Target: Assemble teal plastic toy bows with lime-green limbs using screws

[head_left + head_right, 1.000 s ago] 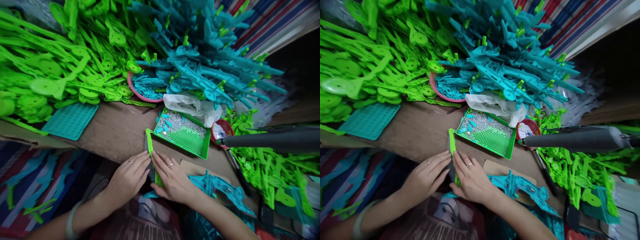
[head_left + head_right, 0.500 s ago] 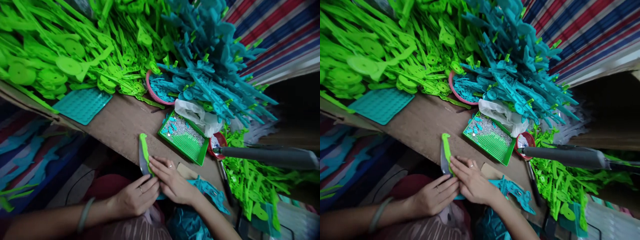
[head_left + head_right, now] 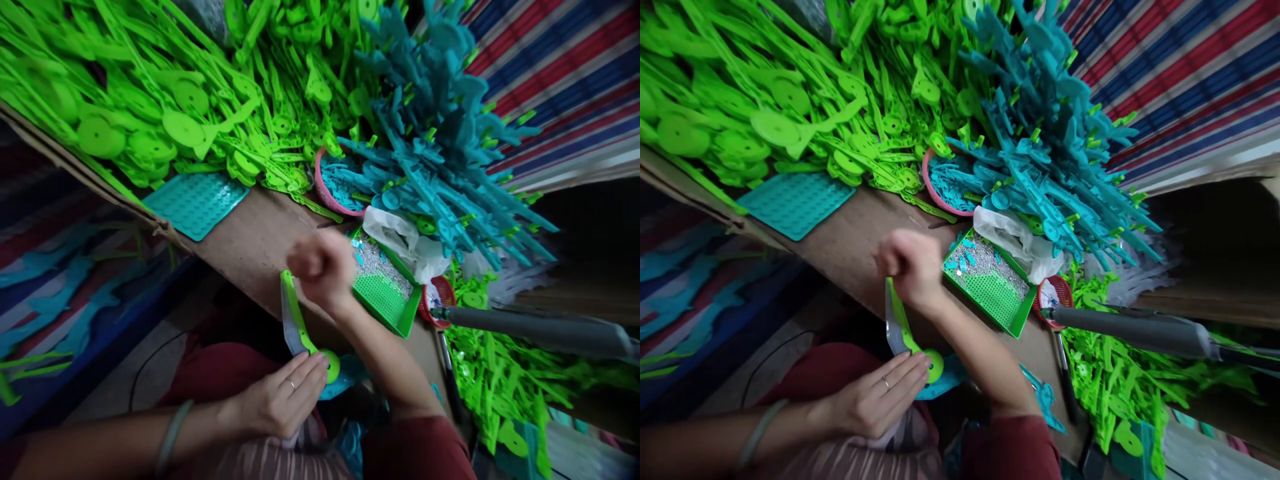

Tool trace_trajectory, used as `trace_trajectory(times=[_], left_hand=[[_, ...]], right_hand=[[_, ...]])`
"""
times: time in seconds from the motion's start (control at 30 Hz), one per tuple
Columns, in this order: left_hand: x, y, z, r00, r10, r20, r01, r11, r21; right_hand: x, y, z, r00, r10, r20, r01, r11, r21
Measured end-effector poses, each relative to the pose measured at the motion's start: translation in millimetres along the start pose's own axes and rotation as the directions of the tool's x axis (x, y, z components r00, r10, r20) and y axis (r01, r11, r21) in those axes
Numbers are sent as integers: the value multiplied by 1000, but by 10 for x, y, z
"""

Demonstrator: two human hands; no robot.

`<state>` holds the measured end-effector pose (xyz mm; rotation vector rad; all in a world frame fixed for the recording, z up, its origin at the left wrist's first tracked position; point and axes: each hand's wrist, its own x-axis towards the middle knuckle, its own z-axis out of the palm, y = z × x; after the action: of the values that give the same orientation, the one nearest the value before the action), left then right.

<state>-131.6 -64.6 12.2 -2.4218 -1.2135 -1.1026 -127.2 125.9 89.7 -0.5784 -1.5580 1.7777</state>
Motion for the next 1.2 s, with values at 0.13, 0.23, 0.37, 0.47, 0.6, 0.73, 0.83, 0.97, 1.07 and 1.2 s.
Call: trace_trajectory(times=[0.13,0.23,0.37,0.47,0.6,0.73,0.83,0.97,1.07,1.2], left_hand=[[-11,-25,18,1000,-11,-29,10,1000,-12],[-30,-35,30,1000,-7,-31,6,1000,-26],[-26,-71,25,1000,2,-13,-3,1000,-30],[6,-117,39,1000,-19,5,19,997,-77],[40,-169,82,999,-30,41,35,990,-136],[202,-271,38,989,16,147,11,983,-185],[611,-444,77,983,69,171,-13,951,-309],[1382,-752,573,928,193,318,-70,930,-362],[1754,-975,1070,819,296,491,-110,922,-372],[1864,-1186,1297,807,192,559,-83,973,-215]], right_hand=[[139,379,-25,999,47,18,-46,998,-39],[9,208,-86,999,37,19,-36,999,-30],[-190,134,-16,980,63,190,-18,973,-230],[-318,184,-7,979,79,189,-21,956,-293],[-832,-179,-389,953,-205,222,285,851,-440],[-1552,-751,-1090,592,-762,-261,237,474,-848],[-1732,-969,-1665,315,-808,-498,-123,485,-866],[-1605,-932,-2156,661,-394,-639,-187,737,-649],[-1523,-873,-2276,798,-261,-543,-97,833,-544],[-1392,-837,-2258,808,-358,-468,76,851,-520]])
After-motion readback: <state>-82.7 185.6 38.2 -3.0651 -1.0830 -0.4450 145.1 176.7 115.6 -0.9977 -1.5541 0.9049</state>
